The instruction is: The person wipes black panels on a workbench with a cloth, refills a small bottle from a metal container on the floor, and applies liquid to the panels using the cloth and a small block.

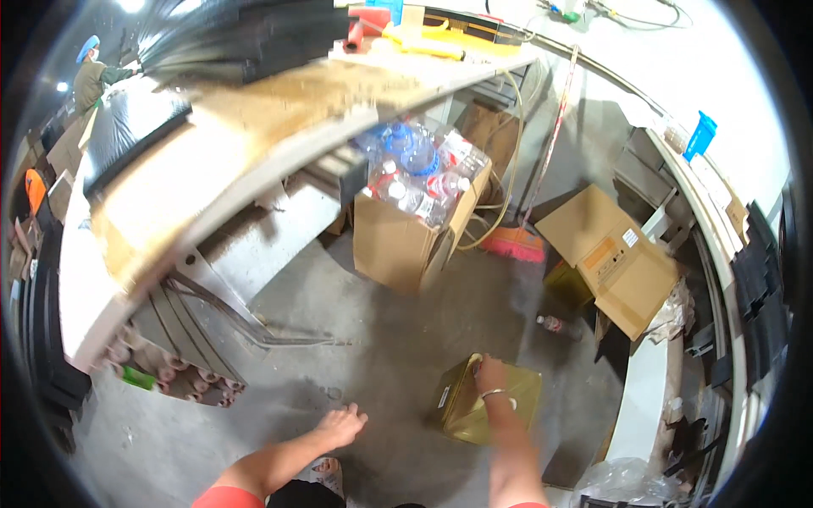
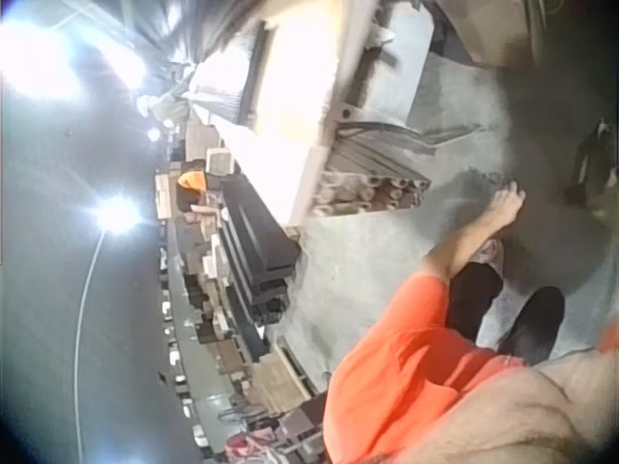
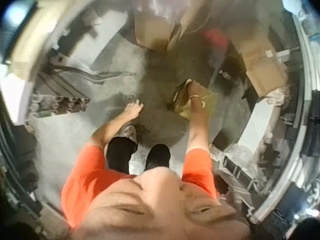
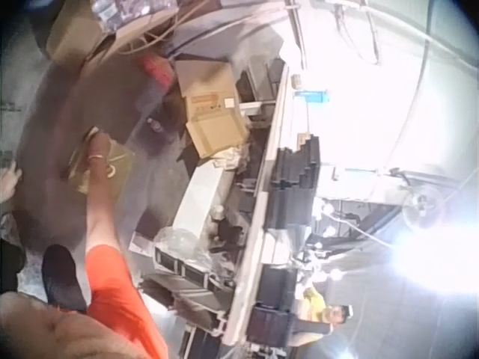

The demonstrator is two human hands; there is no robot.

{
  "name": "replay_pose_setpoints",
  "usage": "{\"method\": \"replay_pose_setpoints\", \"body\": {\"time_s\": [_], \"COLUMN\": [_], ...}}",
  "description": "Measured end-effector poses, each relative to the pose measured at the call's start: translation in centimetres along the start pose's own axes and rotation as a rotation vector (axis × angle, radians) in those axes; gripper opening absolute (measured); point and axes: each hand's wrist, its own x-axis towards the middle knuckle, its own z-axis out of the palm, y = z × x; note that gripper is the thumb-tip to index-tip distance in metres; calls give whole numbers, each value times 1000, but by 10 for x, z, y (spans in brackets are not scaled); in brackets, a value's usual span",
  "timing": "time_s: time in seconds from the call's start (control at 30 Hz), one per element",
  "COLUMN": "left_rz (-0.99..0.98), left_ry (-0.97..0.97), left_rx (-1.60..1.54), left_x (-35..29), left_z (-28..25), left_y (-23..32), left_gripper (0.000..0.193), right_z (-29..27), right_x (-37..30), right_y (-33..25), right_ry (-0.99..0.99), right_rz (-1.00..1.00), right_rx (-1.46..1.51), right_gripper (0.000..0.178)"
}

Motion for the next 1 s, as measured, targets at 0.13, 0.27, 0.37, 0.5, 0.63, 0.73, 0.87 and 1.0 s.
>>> {"method": "replay_pose_setpoints", "body": {"time_s": [0.13,0.27,0.37,0.5,0.63,0.73,0.87,1.0], "left_rz": [5,46,36,145,-78,-200,-332,-427], "left_ry": [-28,31,112,548,245,265,331,371], "left_rx": [-99,-197,-171,-44,-246,-254,-305,-290], "left_x": [-42,-97,-137,-202,-313,-374,-452,-516], "left_z": [-33,-50,-90,-82,-185,-219,-256,-279], "left_y": [36,63,102,128,142,145,129,95], "left_gripper": [40,23,25,25,20,22,21,23], "right_z": [-28,5,63,64,-135,-184,-247,-313], "right_x": [-58,-135,-208,-279,-361,-380,-394,-400], "right_y": [-65,-100,-58,-39,-124,-118,-122,-162], "right_ry": [8,-158,-326,-507,-578,-583,-746,-703], "right_rz": [200,88,-230,-559,-686,-760,-755,-777], "right_rx": [139,151,5,-130,-69,-14,-11,-51], "right_gripper": [64,43,36,39,41,45,44,42]}}
